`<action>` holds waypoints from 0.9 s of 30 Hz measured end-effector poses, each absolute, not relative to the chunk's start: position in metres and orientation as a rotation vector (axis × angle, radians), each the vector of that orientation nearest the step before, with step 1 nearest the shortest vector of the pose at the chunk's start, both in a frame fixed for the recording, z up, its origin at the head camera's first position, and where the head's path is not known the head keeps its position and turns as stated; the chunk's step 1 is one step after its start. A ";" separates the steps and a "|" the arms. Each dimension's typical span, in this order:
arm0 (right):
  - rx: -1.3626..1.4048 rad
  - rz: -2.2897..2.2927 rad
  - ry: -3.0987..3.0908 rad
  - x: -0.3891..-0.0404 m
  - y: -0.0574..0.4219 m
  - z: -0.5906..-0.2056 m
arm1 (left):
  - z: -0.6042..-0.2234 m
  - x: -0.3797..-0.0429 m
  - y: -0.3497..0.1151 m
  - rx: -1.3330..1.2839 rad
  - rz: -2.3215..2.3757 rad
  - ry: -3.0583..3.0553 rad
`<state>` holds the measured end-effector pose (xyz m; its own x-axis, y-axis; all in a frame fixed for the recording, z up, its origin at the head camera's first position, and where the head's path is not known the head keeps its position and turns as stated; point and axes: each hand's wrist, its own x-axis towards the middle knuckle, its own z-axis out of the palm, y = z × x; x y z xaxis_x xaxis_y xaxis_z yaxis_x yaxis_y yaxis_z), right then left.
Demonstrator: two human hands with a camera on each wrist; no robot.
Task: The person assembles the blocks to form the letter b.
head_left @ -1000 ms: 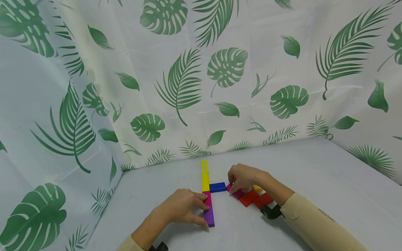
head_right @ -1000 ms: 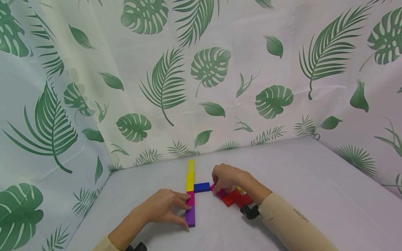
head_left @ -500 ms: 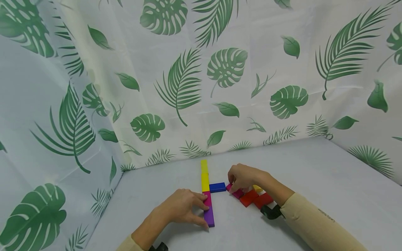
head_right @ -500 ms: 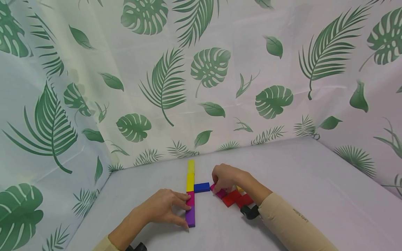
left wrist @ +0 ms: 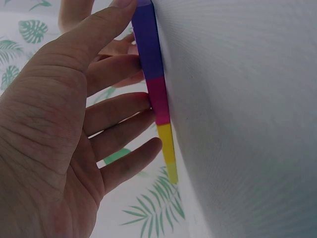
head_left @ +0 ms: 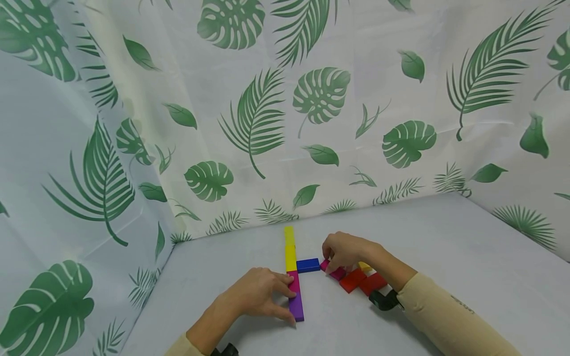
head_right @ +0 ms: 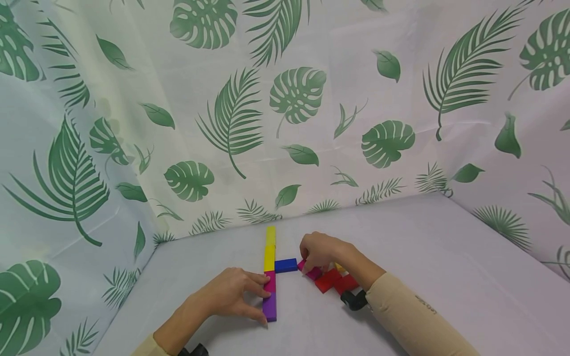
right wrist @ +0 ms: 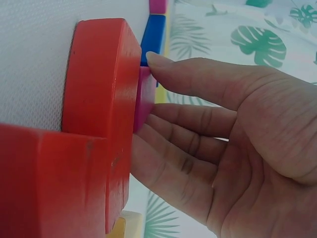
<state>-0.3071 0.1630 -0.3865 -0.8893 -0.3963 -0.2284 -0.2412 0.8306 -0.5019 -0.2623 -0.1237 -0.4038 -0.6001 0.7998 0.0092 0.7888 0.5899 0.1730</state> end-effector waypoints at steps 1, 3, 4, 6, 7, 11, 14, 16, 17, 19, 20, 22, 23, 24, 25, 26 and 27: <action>-0.482 -0.673 2.688 -0.307 0.163 -0.386 | -0.404 -0.262 -0.124 1.367 0.245 2.738; -0.482 -0.670 2.689 -0.307 0.163 -0.386 | -0.404 -0.263 -0.123 1.360 0.247 2.737; -0.484 -0.670 2.690 -0.307 0.163 -0.386 | -0.404 -0.263 -0.123 1.357 0.246 2.737; -0.486 -0.671 2.691 -0.307 0.163 -0.386 | -0.404 -0.263 -0.123 1.354 0.249 2.736; -0.485 -0.672 2.691 -0.307 0.163 -0.386 | -0.404 -0.263 -0.123 1.354 0.250 2.737; -0.478 -0.670 2.691 -0.307 0.163 -0.386 | -0.404 -0.262 -0.123 1.355 0.252 2.738; -0.471 -0.667 2.692 -0.307 0.163 -0.386 | -0.404 -0.263 -0.124 1.356 0.252 2.739; -0.471 -0.669 2.691 -0.307 0.163 -0.386 | -0.404 -0.263 -0.124 1.359 0.253 2.738; -0.472 -0.671 2.691 -0.307 0.162 -0.386 | -0.404 -0.263 -0.124 1.361 0.253 2.738; -0.481 -0.661 2.696 -0.307 0.163 -0.386 | -0.405 -0.263 -0.124 1.364 0.253 2.736; -0.494 -0.651 2.706 -0.307 0.163 -0.385 | -0.405 -0.263 -0.124 1.364 0.252 2.737; -0.534 -0.631 2.730 -0.308 0.165 -0.384 | -0.405 -0.263 -0.124 1.367 0.250 2.737; -0.558 -0.627 2.739 -0.308 0.166 -0.383 | -0.405 -0.263 -0.124 1.367 0.249 2.736; -0.590 -0.628 2.744 -0.309 0.168 -0.383 | -0.405 -0.263 -0.124 1.370 0.247 2.736; -0.630 -0.634 2.748 -0.309 0.170 -0.382 | -0.405 -0.263 -0.124 1.371 0.244 2.736; -0.675 -0.645 2.746 -0.309 0.172 -0.381 | -0.405 -0.263 -0.124 1.369 0.240 2.736; -0.718 -0.662 2.736 -0.309 0.175 -0.381 | -0.405 -0.264 -0.124 1.368 0.238 2.736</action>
<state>-0.3095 0.1746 -0.3808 -0.8517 -0.5124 -0.1102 -0.4053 0.7772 -0.4813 -0.2637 -0.1243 -0.4048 -0.6002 0.7998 0.0043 0.7885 0.5908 0.1708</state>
